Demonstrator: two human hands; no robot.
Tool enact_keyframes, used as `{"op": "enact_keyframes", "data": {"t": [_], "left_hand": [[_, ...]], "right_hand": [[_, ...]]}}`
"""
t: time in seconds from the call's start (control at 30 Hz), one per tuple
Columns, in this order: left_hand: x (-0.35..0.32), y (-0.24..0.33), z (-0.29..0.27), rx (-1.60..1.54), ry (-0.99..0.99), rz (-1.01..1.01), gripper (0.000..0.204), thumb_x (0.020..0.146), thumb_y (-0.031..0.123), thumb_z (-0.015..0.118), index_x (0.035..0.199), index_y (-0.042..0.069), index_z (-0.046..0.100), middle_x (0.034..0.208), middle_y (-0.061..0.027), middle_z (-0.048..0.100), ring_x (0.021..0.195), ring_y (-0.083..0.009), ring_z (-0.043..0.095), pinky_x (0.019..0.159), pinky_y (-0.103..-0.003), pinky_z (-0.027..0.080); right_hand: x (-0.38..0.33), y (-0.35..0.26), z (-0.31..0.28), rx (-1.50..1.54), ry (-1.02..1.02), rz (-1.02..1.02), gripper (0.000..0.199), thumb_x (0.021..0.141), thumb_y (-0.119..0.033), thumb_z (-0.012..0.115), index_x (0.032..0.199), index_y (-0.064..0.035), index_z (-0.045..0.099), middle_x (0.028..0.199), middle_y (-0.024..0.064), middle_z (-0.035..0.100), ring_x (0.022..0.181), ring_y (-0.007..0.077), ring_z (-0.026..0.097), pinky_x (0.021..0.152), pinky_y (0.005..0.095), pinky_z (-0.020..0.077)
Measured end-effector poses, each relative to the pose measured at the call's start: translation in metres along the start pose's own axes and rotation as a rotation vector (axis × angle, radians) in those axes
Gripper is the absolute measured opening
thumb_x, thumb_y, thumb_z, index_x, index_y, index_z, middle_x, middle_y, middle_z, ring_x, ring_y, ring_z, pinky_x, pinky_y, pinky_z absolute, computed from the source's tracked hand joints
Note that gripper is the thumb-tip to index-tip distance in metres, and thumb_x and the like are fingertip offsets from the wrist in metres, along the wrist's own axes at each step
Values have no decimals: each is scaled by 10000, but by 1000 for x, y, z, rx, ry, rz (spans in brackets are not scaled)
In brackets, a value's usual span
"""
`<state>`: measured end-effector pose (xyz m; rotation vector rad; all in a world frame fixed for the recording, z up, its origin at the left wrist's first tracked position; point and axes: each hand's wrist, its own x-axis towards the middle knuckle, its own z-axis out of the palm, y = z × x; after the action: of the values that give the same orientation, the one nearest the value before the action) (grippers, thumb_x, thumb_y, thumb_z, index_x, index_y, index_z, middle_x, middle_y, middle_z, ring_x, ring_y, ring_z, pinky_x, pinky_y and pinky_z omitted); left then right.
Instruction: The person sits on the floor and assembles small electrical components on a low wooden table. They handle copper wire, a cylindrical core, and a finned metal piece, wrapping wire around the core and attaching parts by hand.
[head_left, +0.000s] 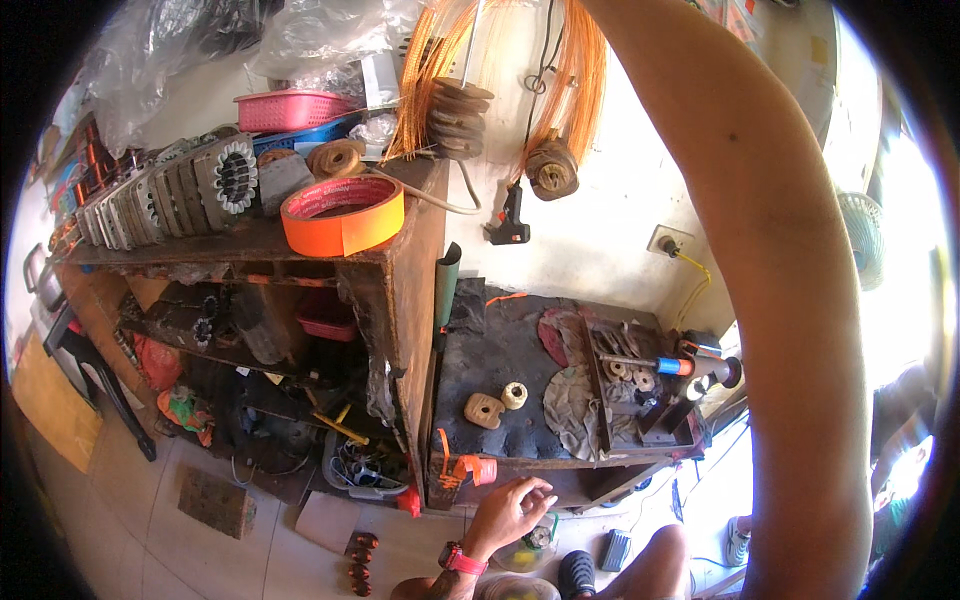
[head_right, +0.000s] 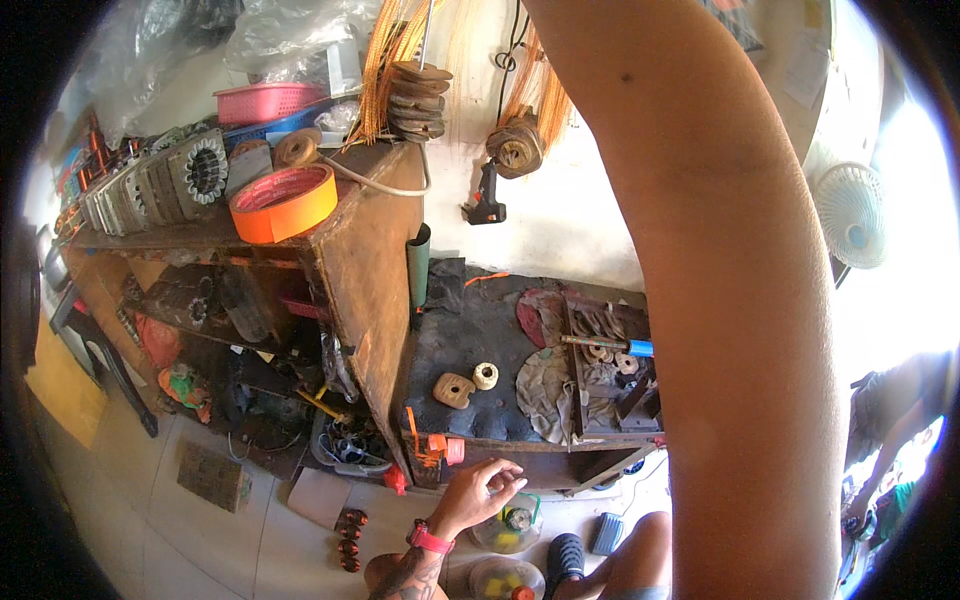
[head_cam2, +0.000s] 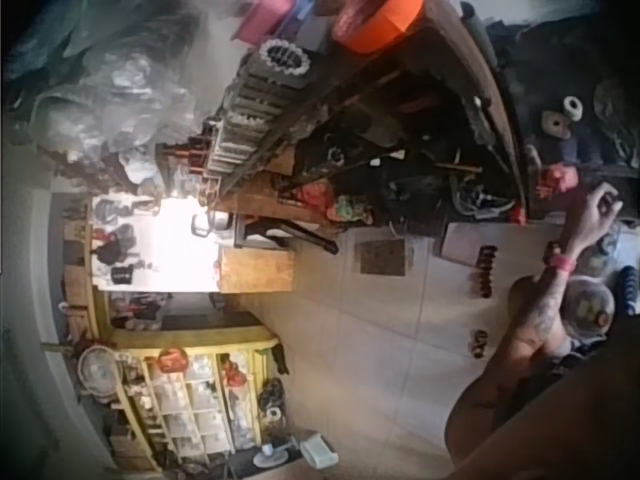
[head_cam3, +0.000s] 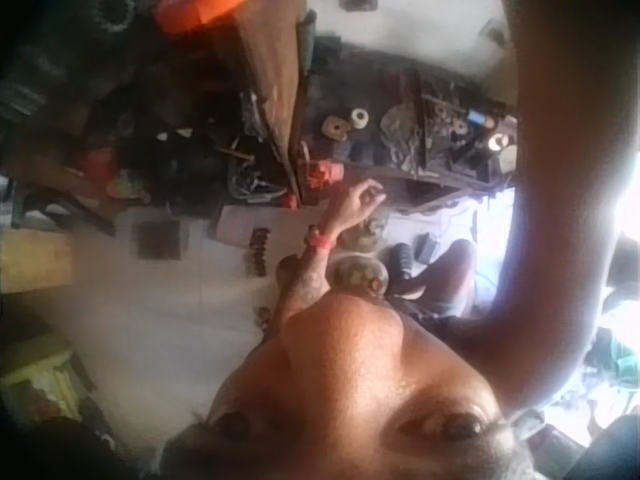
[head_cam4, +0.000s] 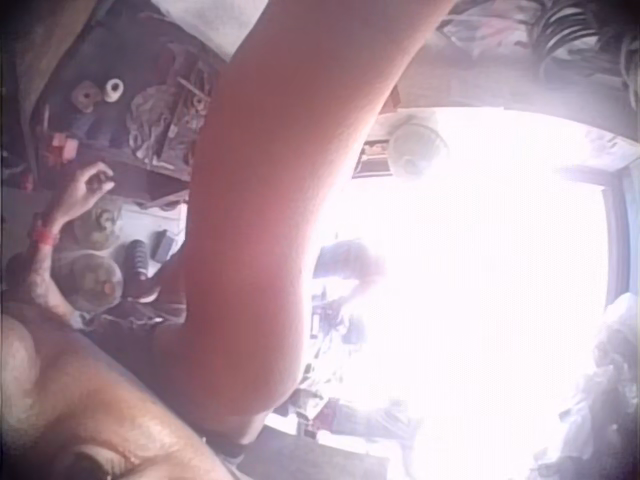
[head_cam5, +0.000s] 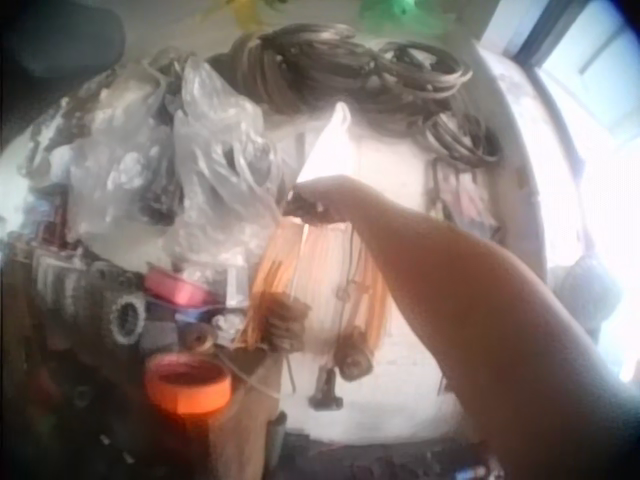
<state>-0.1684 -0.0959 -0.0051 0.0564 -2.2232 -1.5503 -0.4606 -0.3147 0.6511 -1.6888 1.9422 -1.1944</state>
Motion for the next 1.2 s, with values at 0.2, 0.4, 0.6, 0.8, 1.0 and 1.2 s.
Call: {"op": "enact_keyframes", "data": {"t": [0.2, 0.4, 0.6, 0.8, 1.0, 1.2], "left_hand": [[0, -5, -1, 12, -31, -20, 223, 970, 257, 753, 1072, 65, 700, 926, -75, 757, 788, -195, 740, 706, -324, 586], [-1, -5, -4, 4, -18, 9, 217, 970, 249, 751, 1071, 64, 702, 927, -74, 759, 790, -203, 743, 708, -328, 586], [-3, -4, -7, 38, -33, -18, 211, 970, 248, 746, 1068, 66, 701, 937, -78, 763, 813, -211, 754, 716, -335, 591], [-2, -4, -6, 42, -20, 27, 211, 968, 238, 756, 1075, 58, 732, 923, -74, 771, 814, -179, 752, 720, -316, 601], [-1, -8, -4, 69, -70, 32, 211, 974, 249, 744, 1095, 78, 717, 958, -86, 770, 854, -211, 765, 736, -348, 602], [0, -11, 0, 91, -88, 41, 245, 979, 282, 735, 1133, 95, 701, 986, -87, 771, 885, -231, 767, 757, -366, 600]], "right_hand": [[19, 4, 4, -69, 138, -25, 187, 995, -163, 600, 903, -39, 705, 774, 48, 665, 676, 162, 634, 599, 271, 538], [22, 16, -20, 239, -556, -202, 260, 998, -196, 568, 777, -82, 643, 638, 26, 576, 514, 157, 527, 471, 279, 406], [8, 4, -7, -184, 237, -48, 319, 995, -185, 492, 683, -131, 529, 564, -6, 411, 453, 137, 415, 415, 304, 324], [6, 15, -17, 278, -459, -113, 333, 1009, -185, 499, 682, -131, 532, 568, -23, 415, 453, 120, 407, 428, 294, 333], [-16, 6, 2, -122, 78, -73, 237, 958, -213, 642, 728, -159, 617, 605, -47, 527, 534, 96, 480, 503, 277, 397], [-57, 11, 41, -166, 422, -41, 87, 941, -219, 682, 941, -179, 759, 888, -17, 777, 770, 89, 698, 652, 309, 537]]}}
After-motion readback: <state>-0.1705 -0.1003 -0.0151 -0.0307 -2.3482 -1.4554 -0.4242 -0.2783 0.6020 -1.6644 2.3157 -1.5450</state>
